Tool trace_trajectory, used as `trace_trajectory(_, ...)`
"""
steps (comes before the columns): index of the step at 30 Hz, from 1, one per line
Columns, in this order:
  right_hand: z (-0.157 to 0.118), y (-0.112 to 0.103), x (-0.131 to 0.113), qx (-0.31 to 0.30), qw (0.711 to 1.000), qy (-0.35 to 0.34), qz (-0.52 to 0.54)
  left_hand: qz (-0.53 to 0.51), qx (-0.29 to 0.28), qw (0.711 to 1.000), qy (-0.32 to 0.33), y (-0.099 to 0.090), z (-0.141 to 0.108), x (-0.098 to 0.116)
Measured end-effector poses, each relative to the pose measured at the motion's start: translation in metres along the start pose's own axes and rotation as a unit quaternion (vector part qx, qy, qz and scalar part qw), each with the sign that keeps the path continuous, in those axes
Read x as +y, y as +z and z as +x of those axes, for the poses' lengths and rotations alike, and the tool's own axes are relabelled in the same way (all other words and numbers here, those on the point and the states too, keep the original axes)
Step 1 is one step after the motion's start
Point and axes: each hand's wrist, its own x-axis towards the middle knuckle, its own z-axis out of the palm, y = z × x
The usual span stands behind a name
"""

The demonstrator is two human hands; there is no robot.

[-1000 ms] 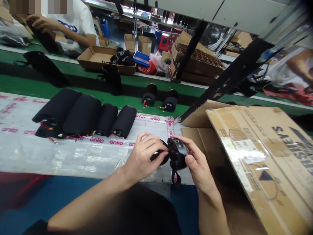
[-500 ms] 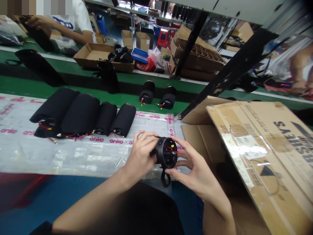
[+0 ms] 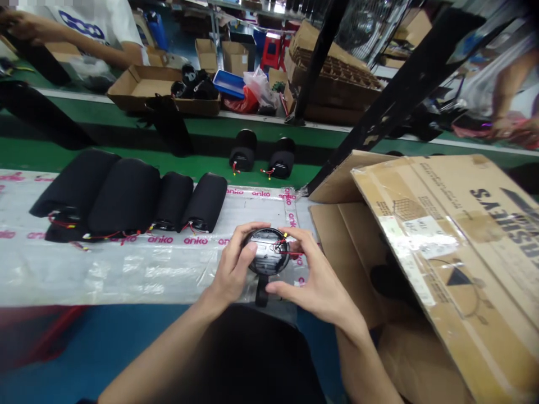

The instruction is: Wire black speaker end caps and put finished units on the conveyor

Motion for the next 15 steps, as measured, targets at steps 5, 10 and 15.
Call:
trace_trajectory(5,-0.006,0.025,0.034,0.115,0.972,0.043,0.198,-0.012,0.093,0.995,0.043,0.016,-0.006,-0.011)
trace_trajectory(10,-0.009,0.051,0.034,0.192,0.946,0.074,0.248,0.008,0.160,0.987,0.019,0.025,-0.016,-0.010)
trace_trajectory(15,-0.017,0.058,0.019,0.279,0.938,0.047,0.201,0.038,0.133,0.990,0.018,0.024,-0.031,-0.002)
